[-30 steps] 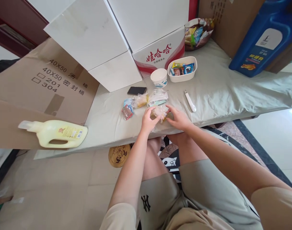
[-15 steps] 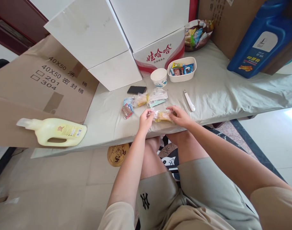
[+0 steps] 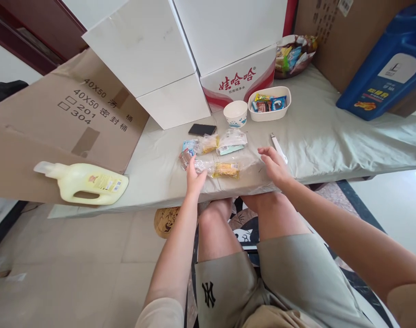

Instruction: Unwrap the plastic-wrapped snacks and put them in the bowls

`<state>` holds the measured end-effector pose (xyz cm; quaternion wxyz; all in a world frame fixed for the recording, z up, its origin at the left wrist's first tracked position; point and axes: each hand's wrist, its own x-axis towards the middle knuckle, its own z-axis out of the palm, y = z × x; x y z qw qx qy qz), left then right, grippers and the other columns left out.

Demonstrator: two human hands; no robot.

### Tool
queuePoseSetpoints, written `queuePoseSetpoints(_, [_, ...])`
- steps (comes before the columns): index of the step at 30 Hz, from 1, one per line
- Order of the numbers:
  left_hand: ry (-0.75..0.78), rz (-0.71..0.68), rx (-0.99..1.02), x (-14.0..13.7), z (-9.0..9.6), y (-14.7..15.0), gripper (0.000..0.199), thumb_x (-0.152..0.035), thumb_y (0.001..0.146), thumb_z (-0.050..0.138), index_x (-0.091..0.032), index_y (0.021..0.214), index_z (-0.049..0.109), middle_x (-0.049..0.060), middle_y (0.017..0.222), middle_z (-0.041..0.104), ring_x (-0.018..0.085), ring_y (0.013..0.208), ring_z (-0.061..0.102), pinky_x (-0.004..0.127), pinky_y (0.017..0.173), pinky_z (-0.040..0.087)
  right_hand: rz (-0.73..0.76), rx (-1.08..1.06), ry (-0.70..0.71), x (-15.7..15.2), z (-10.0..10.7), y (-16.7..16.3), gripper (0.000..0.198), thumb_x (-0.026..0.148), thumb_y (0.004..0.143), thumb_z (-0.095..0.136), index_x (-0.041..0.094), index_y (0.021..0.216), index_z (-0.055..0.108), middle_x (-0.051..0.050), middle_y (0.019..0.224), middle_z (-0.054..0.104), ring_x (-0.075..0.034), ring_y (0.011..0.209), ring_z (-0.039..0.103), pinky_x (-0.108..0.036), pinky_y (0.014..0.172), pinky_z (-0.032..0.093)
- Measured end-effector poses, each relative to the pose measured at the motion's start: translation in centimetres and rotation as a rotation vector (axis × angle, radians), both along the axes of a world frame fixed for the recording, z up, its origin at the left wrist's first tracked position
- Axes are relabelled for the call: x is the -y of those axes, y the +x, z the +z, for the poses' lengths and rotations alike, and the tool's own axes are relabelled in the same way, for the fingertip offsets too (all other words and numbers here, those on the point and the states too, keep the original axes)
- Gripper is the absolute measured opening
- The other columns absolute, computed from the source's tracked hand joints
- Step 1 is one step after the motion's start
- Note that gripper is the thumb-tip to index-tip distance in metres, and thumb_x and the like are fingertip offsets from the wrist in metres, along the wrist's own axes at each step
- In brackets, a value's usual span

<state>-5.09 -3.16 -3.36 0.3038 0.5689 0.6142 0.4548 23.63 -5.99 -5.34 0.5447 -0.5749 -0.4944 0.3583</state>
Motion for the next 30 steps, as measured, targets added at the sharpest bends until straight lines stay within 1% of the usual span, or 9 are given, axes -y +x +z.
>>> queuePoseSetpoints(4, [0.053,-0.125,-0.418,-0.6,1.3,0.3,0.032,-0.015,0.073,0.073,-0.022,0.104,0.073,0.012,0.141,0.054,0.031,0.134,0.053,0.046,0.118,0.039,0.151,0.47,0.104,-0.6,2.0,-0.8,0.051,0.039,0.08,0.063,0.02,0.128,0.058,-0.013,0.124,0.068,-0.033,0.118,0.061,-0.051,0.103,0.045])
queuePoseSetpoints(6, [0.047,-0.15,-0.522,-1.1,2.0,0.7,0.009,-0.016,0.079,0.068,-0.02,0.084,0.073,0.011,0.132,0.06,0.028,0.125,0.06,0.045,0.113,0.044,0.266,0.685,0.043,-1.6,2.8,-1.1,0.046,0.029,0.078,0.063,0.02,0.124,0.063,-0.01,0.106,0.074,-0.032,0.104,0.066,-0.049,0.097,0.048])
queuePoseSetpoints(10, [0.185,-0.168,-0.599,-1.7,4.1,1.5,0.009,-0.017,0.084,0.064,-0.02,0.08,0.071,0.009,0.123,0.066,0.023,0.117,0.064,0.042,0.108,0.048,0.282,0.889,0.16,-3.5,5.3,-0.9,0.022,0.02,0.087,0.051,0.02,0.092,0.073,-0.01,0.09,0.072,-0.028,0.09,0.066,-0.042,0.085,0.05])
queuePoseSetpoints(15, [0.396,-0.302,-0.738,0.3,6.9,1.2,0.01,-0.018,0.086,0.058,-0.02,0.084,0.068,0.008,0.106,0.072,0.022,0.111,0.066,0.039,0.099,0.051,0.161,0.825,0.442,-2.3,8.5,0.4,0.023,0.021,0.089,0.05,0.021,0.095,0.072,-0.011,0.105,0.069,-0.026,0.094,0.065,-0.037,0.079,0.05])
queuePoseSetpoints(18, [0.272,-0.469,-0.757,3.1,7.0,0.2,0.016,-0.021,0.084,0.058,-0.02,0.097,0.067,0.004,0.094,0.073,0.017,0.083,0.069,0.031,0.083,0.054,0.436,0.846,0.385,0.1,8.5,1.3,0.024,0.022,0.086,0.051,0.022,0.098,0.072,-0.009,0.111,0.071,-0.023,0.091,0.067,-0.033,0.076,0.05])
queuePoseSetpoints(21, [-0.021,-0.594,-0.608,5.0,5.8,-1.2,0.031,-0.032,0.081,0.064,-0.021,0.11,0.065,0.001,0.09,0.074,0.014,0.071,0.068,0.027,0.074,0.055,0.82,0.898,0.079,2.1,7.4,2.0,0.028,0.035,0.088,0.056,0.025,0.107,0.074,-0.005,0.102,0.076,-0.019,0.076,0.068,-0.03,0.067,0.047])
queuePoseSetpoints(25, [-0.109,-0.311,-0.471,3.7,4.3,-2.0,0.025,-0.04,0.087,0.058,-0.021,0.101,0.066,0.002,0.085,0.073,0.015,0.073,0.067,0.027,0.075,0.054,0.676,0.997,-0.049,1.6,6.3,1.2,0.032,0.037,0.095,0.046,0.025,0.101,0.075,-0.005,0.082,0.075,-0.022,0.074,0.068,-0.032,0.064,0.044])
queuePoseSetpoints(28, [-0.111,0.027,-0.553,1.0,3.6,-1.0,0.026,-0.042,0.082,0.066,-0.019,0.095,0.066,0.009,0.101,0.072,0.02,0.09,0.067,0.033,0.086,0.052,0.483,0.966,0.124,-1.0,5.8,-1.3,0.033,0.023,0.091,0.046,0.022,0.112,0.071,-0.008,0.107,0.075,-0.026,0.094,0.068,-0.036,0.079,0.049])
queuePoseSetpoints(30, [-0.23,0.001,-0.597,-0.4,2.9,0.2,0.026,-0.039,0.076,0.073,-0.017,0.087,0.068,0.012,0.103,0.07,0.025,0.098,0.066,0.036,0.091,0.051,0.462,0.982,0.183,-2.9,5.3,-3.3,0.042,0.017,0.087,0.049,0.02,0.126,0.065,-0.012,0.131,0.067,-0.029,0.117,0.062,-0.041,0.093,0.048])
